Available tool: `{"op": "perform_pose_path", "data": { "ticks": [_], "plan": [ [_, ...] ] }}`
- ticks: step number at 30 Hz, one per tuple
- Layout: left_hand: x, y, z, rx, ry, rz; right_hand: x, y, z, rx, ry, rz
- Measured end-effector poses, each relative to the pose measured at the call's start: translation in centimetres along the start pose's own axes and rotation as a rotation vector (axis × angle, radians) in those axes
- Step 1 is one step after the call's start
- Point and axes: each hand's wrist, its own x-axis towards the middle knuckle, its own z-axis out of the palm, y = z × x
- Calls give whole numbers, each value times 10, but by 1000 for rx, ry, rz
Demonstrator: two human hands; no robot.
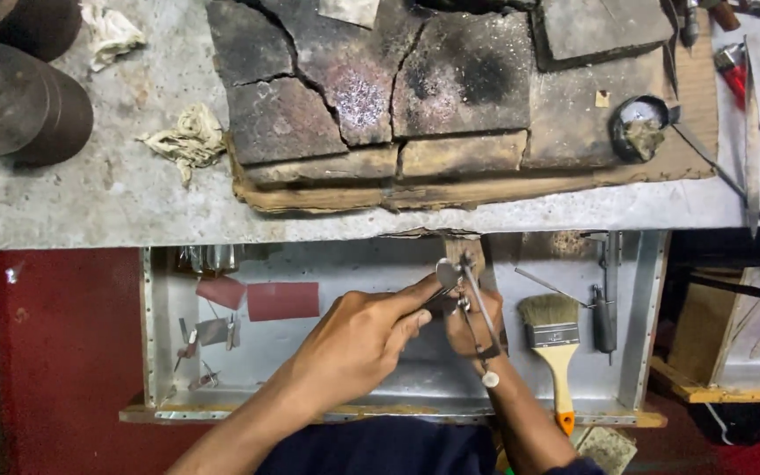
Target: The person uses a hand file to smooth the edges of a small metal piece held in the left hand. The filing is performed repeatedly over the same area while standing at a workbench.
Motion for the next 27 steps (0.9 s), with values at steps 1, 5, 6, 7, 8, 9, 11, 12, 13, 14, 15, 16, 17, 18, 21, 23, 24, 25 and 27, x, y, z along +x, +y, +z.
{"op": "perform_pose_path", "data": {
  "ticks": [1, 5, 6, 7, 8, 9, 11, 12, 13, 14, 15, 16, 17, 18, 21, 23, 24, 25, 27],
  "plan": [
    [1, 0, 0, 0, -8, -7, -5, -5, -3, -58, -30, 113],
    [-2, -8, 6, -38, 6, 29, -16, 28, -3, 54, -87, 29],
    [-1, -7, 7, -40, 0, 26, -9, 22, 0, 53, -86, 36],
    [-1, -5, 7, -23, 11, 44, -1, 15, 3, -8, -25, -33],
    [1, -3, 5, -1, 29, 66, 12, 9, 8, -69, 36, -112],
    [0, -1, 4, 1, 29, 67, 0, 9, 5, -68, 39, -113],
    [1, 1, 0, -50, 5, -20, -20, 13, 1, -11, -48, 185],
    [2, -2, 1, -53, 4, -26, -15, 9, -1, -9, -54, 190],
    [3, -5, 4, -8, 48, 34, -11, 6, -3, -12, -56, 150],
    [4, -8, 7, 37, 79, 100, -11, 2, -5, -19, -48, 119],
    [2, -9, 10, 34, 65, 98, -9, 4, -3, -21, -43, 131],
    [1, -10, 12, 39, 46, 81, -2, 7, -1, -15, -34, 20],
    [0, -9, 12, 44, 27, 64, 6, 9, 2, -10, -26, -91],
    [0, -6, 11, 47, 28, 69, 0, 17, 5, -10, -22, -95],
    [2, -2, 6, 0, 38, 79, -5, 18, 5, 3, 43, 33],
    [2, -4, 7, 11, 61, 101, -5, -14, -10, -90, -40, 109],
    [0, -8, 11, 9, 49, 101, -6, -10, -7, -94, -36, 119],
    [-3, -12, 15, 18, 53, 112, -7, -6, -5, -38, -34, 64],
    [-2, -10, 16, 32, 76, 125, 4, 3, -2, 22, -39, -9]
  ]
}}
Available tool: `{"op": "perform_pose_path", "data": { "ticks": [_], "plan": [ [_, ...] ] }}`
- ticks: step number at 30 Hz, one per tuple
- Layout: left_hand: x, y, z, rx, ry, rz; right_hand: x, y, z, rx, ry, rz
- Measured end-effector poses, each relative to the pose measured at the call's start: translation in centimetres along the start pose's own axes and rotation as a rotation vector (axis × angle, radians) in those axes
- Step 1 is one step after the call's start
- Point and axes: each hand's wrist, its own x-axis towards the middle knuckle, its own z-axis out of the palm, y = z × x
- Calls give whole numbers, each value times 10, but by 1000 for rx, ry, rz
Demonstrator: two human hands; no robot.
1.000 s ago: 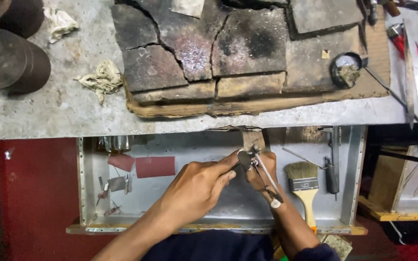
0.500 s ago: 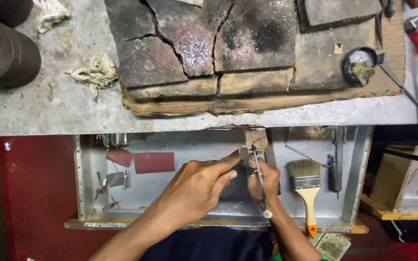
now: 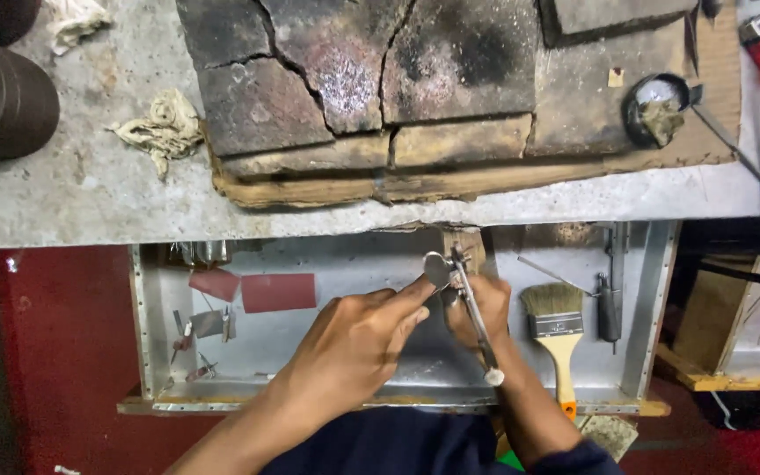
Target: The person uses a hand file to smooth the edges of a small metal piece held in the left hand. The filing is performed repeatedly over the same area while standing at a workbench.
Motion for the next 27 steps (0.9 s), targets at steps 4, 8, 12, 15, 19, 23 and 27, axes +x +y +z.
{"op": "perform_pose_path", "data": {
  "ticks": [4, 8, 12, 15, 19, 23, 27],
  "plan": [
    [1, 5, -2, 86, 16, -11, -11, 28, 8, -66, 53, -74],
    [-4, -9, 10, 216, 71, 31, -11, 18, -2, -32, 11, -13],
    [-7, -10, 16, 258, 72, -22, -10, 27, 3, 57, 2, -36],
    [-11, -15, 21, 287, 65, -31, -16, 40, 6, 11, 39, -124],
    [-10, -17, 21, 317, -5, -83, -23, 57, 5, -12, 49, -154],
    [-9, -14, 16, 341, -56, -121, -26, 61, 8, -70, 42, -182],
    [-10, -16, 17, 358, -75, -123, -46, 91, 8, -145, 18, -181]
  ]
}}
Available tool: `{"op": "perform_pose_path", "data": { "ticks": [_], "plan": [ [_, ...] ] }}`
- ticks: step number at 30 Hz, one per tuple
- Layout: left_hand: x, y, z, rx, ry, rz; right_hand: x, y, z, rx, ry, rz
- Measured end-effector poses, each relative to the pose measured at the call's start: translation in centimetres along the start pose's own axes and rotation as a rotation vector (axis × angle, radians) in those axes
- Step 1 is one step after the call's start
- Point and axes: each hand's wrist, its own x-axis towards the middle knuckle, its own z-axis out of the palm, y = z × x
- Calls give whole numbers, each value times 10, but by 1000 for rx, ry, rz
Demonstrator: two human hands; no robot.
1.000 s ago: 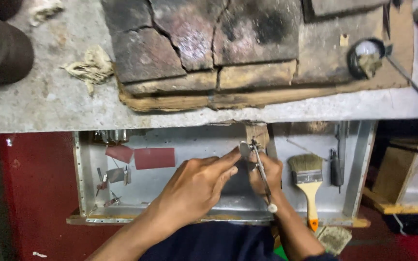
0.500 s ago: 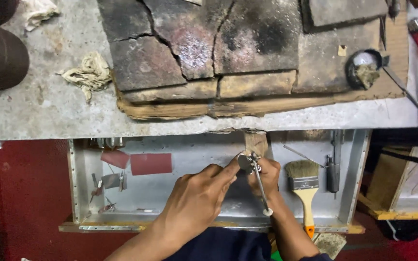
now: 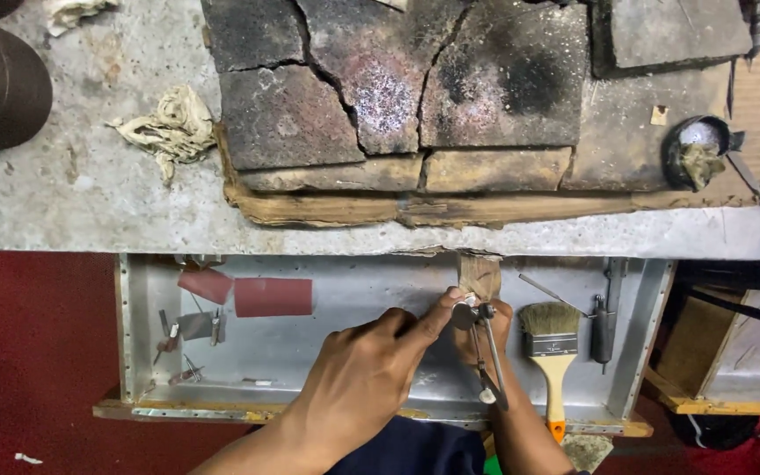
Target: The person uses a hand file to smooth the edges of a small metal piece held in the left hand. The filing is performed repeatedly over the same area while standing at a workbench.
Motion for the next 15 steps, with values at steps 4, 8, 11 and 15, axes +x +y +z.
{"op": "perform_pose_path", "data": {
  "ticks": [4, 8, 11, 15],
  "plan": [
    [0, 0, -3, -5, -43, -20, 1, -6, -2, 25, 6, 81],
    [0, 0, -2, 18, -18, -3, -3, -2, 0, 428, 82, 363],
    [0, 0, -3, 20, -53, -16, -12, 5, 3, 726, 144, 577],
    [2, 1, -11, -46, -81, -28, -31, 22, 12, 1028, 214, 787]
  ]
}}
